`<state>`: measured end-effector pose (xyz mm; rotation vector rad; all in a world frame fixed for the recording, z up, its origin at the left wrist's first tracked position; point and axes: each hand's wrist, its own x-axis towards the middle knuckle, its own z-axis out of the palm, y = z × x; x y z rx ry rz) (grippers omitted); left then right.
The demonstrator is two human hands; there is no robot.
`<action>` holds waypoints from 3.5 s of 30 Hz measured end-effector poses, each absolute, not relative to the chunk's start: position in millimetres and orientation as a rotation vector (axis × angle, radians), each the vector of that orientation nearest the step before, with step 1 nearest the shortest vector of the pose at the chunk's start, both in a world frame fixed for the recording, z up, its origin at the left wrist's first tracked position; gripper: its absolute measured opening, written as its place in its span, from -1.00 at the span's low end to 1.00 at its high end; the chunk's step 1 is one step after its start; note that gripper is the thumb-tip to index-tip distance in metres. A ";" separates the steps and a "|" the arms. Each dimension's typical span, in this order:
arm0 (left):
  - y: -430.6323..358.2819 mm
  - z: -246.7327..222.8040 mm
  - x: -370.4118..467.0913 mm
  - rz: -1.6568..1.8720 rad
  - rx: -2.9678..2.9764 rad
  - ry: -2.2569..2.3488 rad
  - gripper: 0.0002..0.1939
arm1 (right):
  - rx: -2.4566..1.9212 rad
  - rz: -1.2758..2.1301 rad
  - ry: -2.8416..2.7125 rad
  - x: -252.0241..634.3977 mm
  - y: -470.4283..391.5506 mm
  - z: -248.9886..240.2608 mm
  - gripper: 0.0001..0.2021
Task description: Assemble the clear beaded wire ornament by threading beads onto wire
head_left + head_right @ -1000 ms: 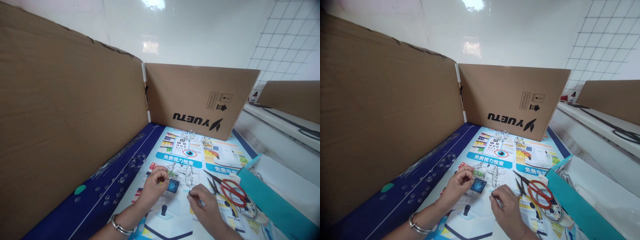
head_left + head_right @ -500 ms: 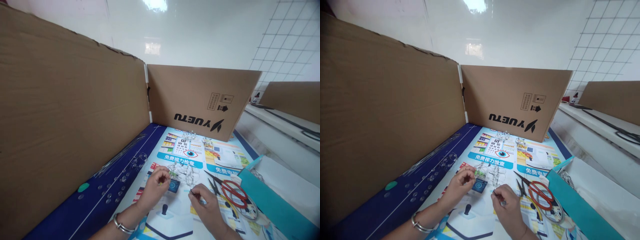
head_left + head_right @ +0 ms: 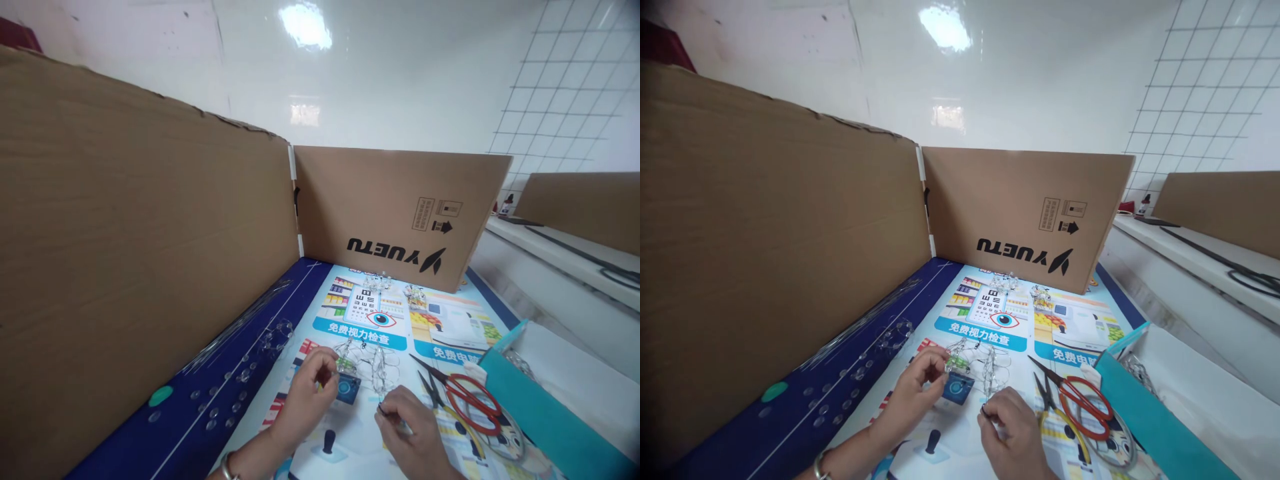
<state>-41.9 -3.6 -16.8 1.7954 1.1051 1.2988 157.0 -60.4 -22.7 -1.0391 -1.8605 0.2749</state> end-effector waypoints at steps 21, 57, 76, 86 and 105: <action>-3.7 -18.6 -47.0 1.335 2.094 0.938 -0.70 | -1.081 0.377 -1.821 157.5 -61.4 -19.4 -0.88; -17.4 -10.5 -36.5 1.117 1.444 1.019 -0.76 | -1.164 0.450 -1.812 159.0 -62.3 -21.1 -0.88; -22.9 -9.9 -30.1 1.052 2.693 1.230 -0.77 | -1.156 0.456 -1.824 157.5 -62.1 -23.8 -0.88; -19.0 -11.8 -20.2 0.806 2.762 1.289 -0.80 | -1.167 0.465 -1.812 155.3 -63.2 -23.2 -0.88; -9.9 -24.7 -27.4 1.112 2.270 1.295 -0.58 | -1.189 0.554 -1.736 156.3 -62.5 -18.4 -0.88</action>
